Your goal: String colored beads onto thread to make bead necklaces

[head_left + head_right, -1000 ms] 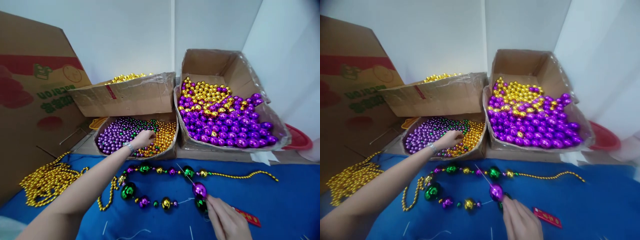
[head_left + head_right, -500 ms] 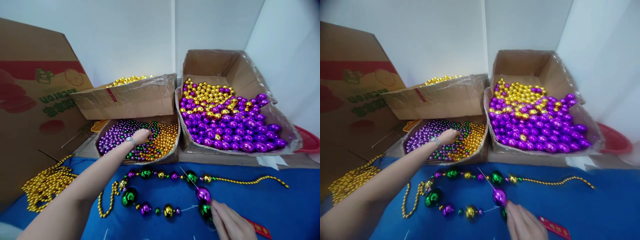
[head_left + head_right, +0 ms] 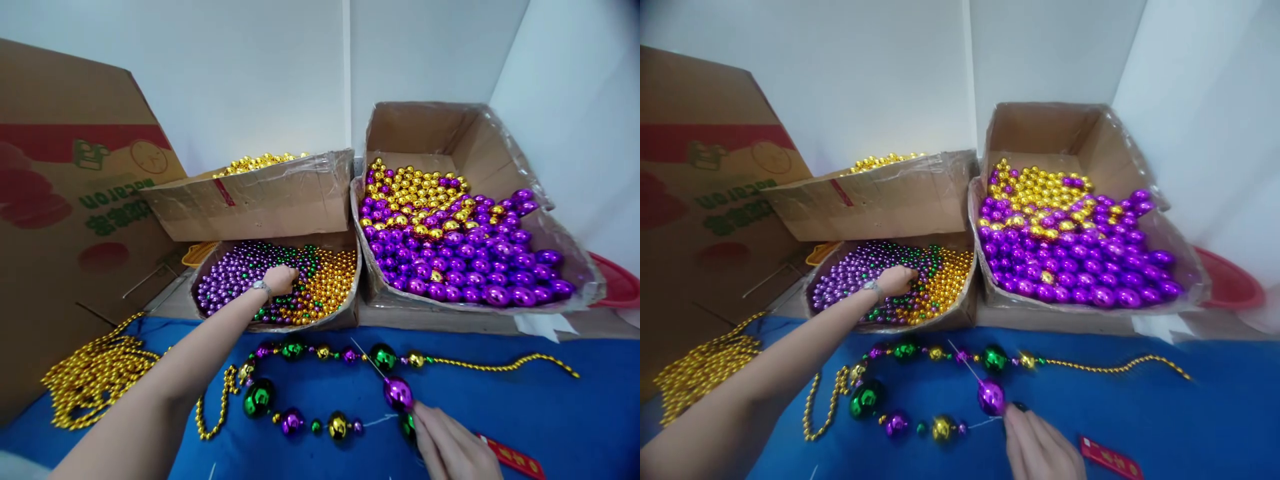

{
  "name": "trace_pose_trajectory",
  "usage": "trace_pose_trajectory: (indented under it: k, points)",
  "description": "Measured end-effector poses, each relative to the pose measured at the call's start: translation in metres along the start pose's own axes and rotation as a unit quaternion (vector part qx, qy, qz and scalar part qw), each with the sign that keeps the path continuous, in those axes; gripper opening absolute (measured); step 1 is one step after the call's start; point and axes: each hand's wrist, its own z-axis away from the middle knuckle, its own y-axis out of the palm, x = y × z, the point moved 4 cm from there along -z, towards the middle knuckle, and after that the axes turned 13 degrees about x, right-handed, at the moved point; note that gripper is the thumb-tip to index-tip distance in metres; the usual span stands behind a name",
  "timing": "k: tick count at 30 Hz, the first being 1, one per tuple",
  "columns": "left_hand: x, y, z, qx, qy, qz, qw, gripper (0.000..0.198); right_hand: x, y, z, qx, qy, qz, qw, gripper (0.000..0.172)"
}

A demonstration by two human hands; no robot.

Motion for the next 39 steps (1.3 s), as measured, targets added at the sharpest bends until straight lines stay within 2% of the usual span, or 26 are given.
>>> trace_pose_trajectory:
  k: [4,8,9,12,13,15,20,32,36,39]
  points:
    - [-0.025,-0.003,0.031,-0.027,0.077,0.174,0.981,0.028,0.007,-0.004,-0.007,-0.005,0.008,-0.040,0.999,0.026]
    - [-0.066,0.013,0.072,-0.017,0.170,0.349,0.921,0.037,0.015,-0.008,-0.021,-0.001,0.043,-0.106,0.993,0.025]
    - [-0.076,0.019,0.081,0.000,0.187,0.417,0.890,0.033,0.017,-0.009,-0.024,-0.001,0.052,-0.117,0.992,0.025]
    - [-0.101,0.042,0.100,0.080,0.201,0.622,0.752,0.020,0.022,-0.011,-0.032,0.003,0.062,-0.133,0.989,0.024]
    - [-0.107,0.049,0.104,0.102,0.197,0.660,0.718,0.018,0.023,-0.011,-0.033,0.007,0.061,-0.135,0.989,0.023]
    - [-0.116,0.059,0.109,0.129,0.187,0.684,0.693,0.015,0.023,-0.011,-0.034,0.012,0.063,-0.135,0.989,0.023]
    - [-0.124,0.075,0.112,0.150,0.168,0.711,0.666,0.016,0.023,-0.014,-0.032,-0.001,0.073,-0.109,0.991,0.024]
    - [-0.135,0.082,0.115,0.161,0.166,0.715,0.660,0.021,0.021,-0.015,-0.026,-0.005,0.082,-0.088,0.993,0.025]
    - [-0.137,0.082,0.113,0.164,0.173,0.704,0.669,0.020,0.018,-0.014,-0.023,0.006,0.088,-0.105,0.991,0.024]
    - [-0.140,0.082,0.114,0.165,0.187,0.681,0.688,0.020,0.017,-0.013,-0.022,0.010,0.092,-0.111,0.989,0.024]
